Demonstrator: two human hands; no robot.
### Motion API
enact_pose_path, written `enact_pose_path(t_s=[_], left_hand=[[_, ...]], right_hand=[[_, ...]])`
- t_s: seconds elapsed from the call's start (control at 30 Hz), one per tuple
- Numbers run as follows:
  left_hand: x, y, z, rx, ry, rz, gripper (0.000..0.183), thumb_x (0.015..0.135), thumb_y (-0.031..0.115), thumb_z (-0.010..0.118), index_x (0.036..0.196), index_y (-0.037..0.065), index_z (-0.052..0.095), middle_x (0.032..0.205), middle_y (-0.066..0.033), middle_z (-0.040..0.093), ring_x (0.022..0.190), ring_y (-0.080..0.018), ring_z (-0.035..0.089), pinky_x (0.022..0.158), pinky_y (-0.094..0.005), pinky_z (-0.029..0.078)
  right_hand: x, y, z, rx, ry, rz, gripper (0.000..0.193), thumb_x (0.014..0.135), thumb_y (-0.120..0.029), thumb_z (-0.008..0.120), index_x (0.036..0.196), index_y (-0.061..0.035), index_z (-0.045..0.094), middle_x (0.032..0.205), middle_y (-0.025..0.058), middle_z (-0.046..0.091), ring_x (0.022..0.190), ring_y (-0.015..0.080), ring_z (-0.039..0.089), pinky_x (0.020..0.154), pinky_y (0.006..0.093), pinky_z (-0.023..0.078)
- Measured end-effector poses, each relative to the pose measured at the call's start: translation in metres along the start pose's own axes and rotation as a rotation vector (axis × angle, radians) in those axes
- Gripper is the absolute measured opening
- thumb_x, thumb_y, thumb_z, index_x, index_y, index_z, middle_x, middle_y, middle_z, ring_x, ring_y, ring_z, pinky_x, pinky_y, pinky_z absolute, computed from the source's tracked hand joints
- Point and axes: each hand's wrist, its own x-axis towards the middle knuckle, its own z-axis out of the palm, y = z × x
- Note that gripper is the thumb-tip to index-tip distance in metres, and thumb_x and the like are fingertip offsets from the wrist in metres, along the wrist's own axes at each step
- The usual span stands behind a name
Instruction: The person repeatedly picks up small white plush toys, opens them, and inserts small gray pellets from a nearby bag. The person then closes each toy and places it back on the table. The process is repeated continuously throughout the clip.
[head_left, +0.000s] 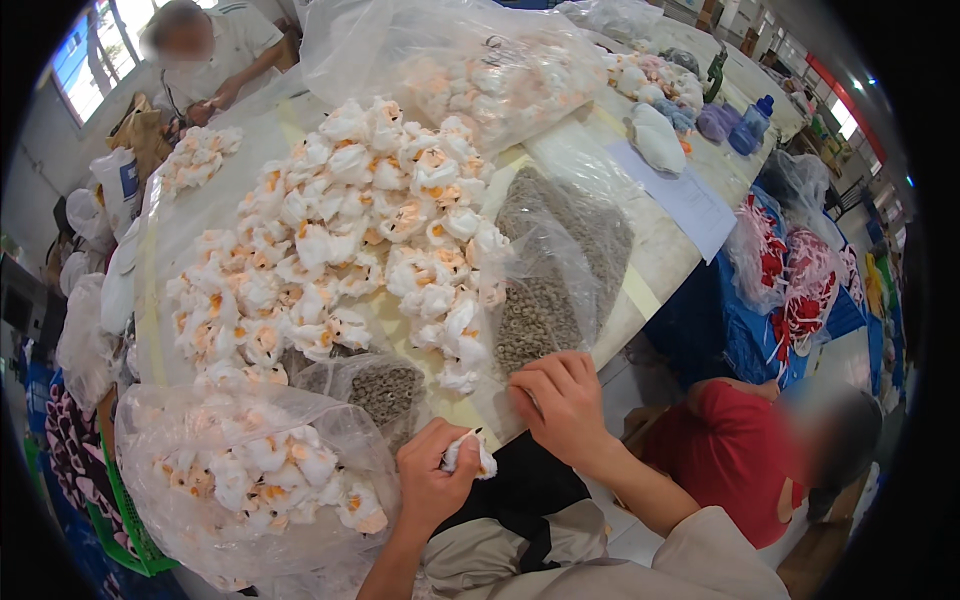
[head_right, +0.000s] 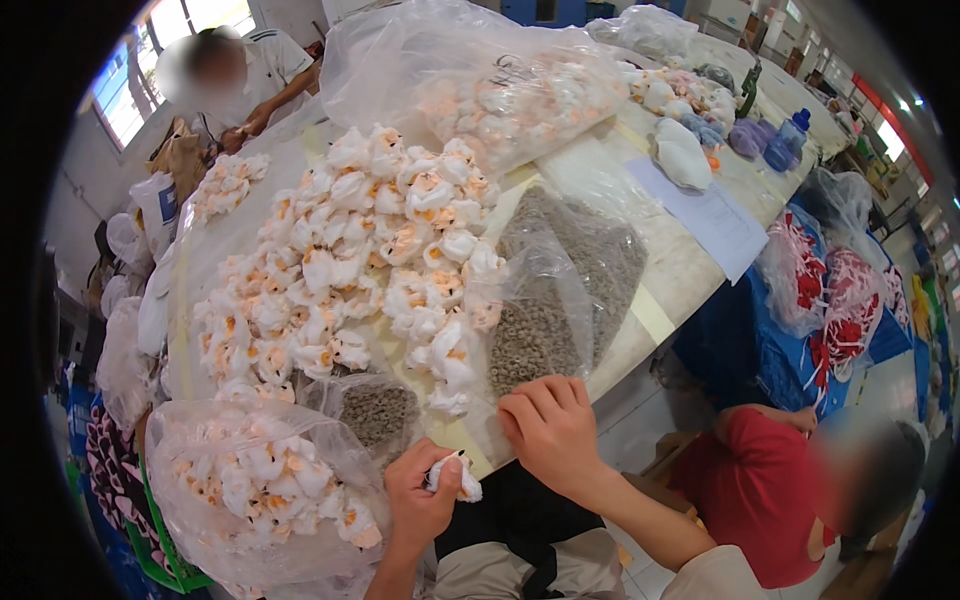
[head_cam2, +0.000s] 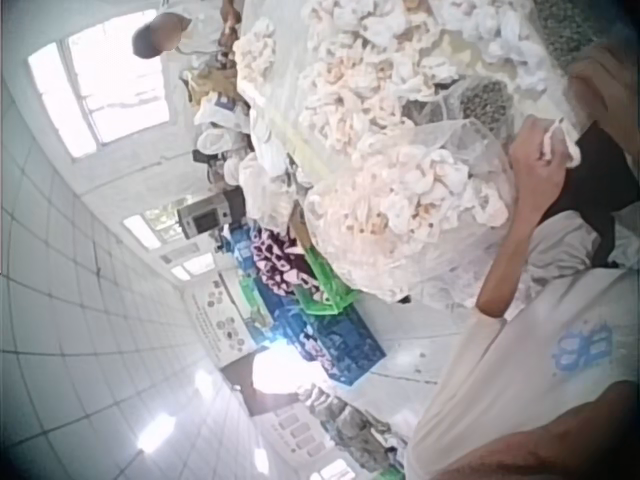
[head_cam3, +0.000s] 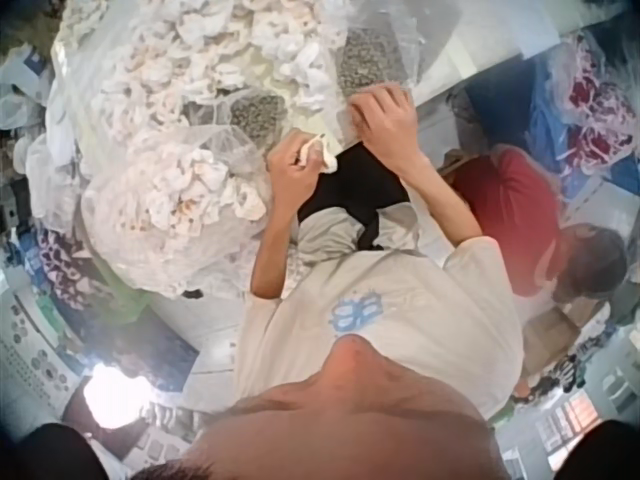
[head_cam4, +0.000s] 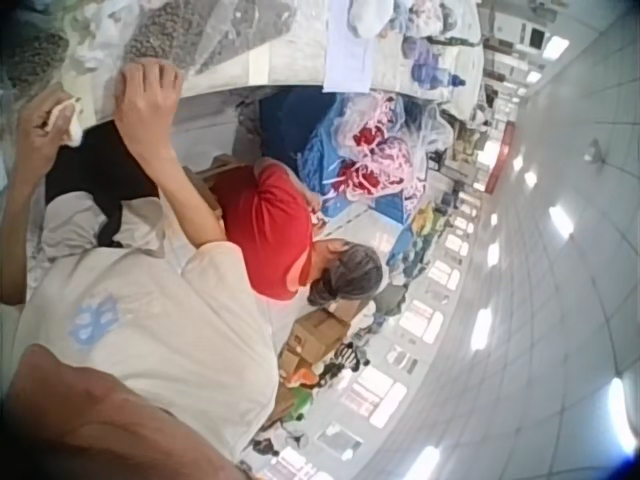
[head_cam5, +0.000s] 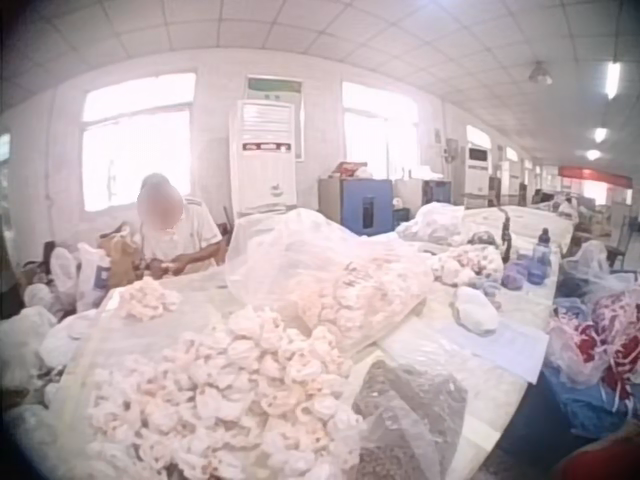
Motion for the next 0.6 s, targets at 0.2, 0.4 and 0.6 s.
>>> enact_pose_path(t_s=[0.2, 0.4, 0.6], left_hand=[[0.002, 0.001, 0.001, 0.005, 0.003, 0.026, 0.009, 0.093, 0.01, 0.069, 0.091, 0.001, 0.072, 0.073, -0.0088, 0.061, 0.06, -0.0214, 0.059, 0.056, -0.0334, 0.044], [0.003, 0.002, 0.001, -0.018, -0.027, 0.054, 0.008, 0.093, 0.009, 0.069, 0.094, 0.002, 0.073, 0.075, -0.01, 0.062, 0.061, -0.0229, 0.061, 0.057, -0.0343, 0.045], [0.003, 0.001, 0.001, 0.033, -0.033, 0.085, 0.007, 0.093, 0.008, 0.069, 0.096, 0.002, 0.073, 0.076, -0.0106, 0.062, 0.062, -0.025, 0.062, 0.056, -0.0356, 0.047]], right_hand=[[-0.01, -0.029, -0.026, 1.022, -0.318, 0.587, 0.011, 0.096, -0.005, 0.071, 0.106, -0.0004, 0.069, 0.096, 0.0055, 0.068, 0.087, 0.0159, 0.067, 0.078, 0.0292, 0.053], [-0.016, -0.023, -0.004, 1.348, -0.335, 0.716, 0.013, 0.101, -0.01, 0.07, 0.109, 0.0012, 0.07, 0.102, 0.001, 0.068, 0.087, 0.0048, 0.061, 0.074, 0.0235, 0.052], [-0.016, -0.022, -0.004, 1.078, -0.357, 0.646, 0.015, 0.098, -0.01, 0.073, 0.108, 0.0001, 0.07, 0.098, 0.0038, 0.069, 0.086, 0.0082, 0.065, 0.071, 0.0251, 0.053]])
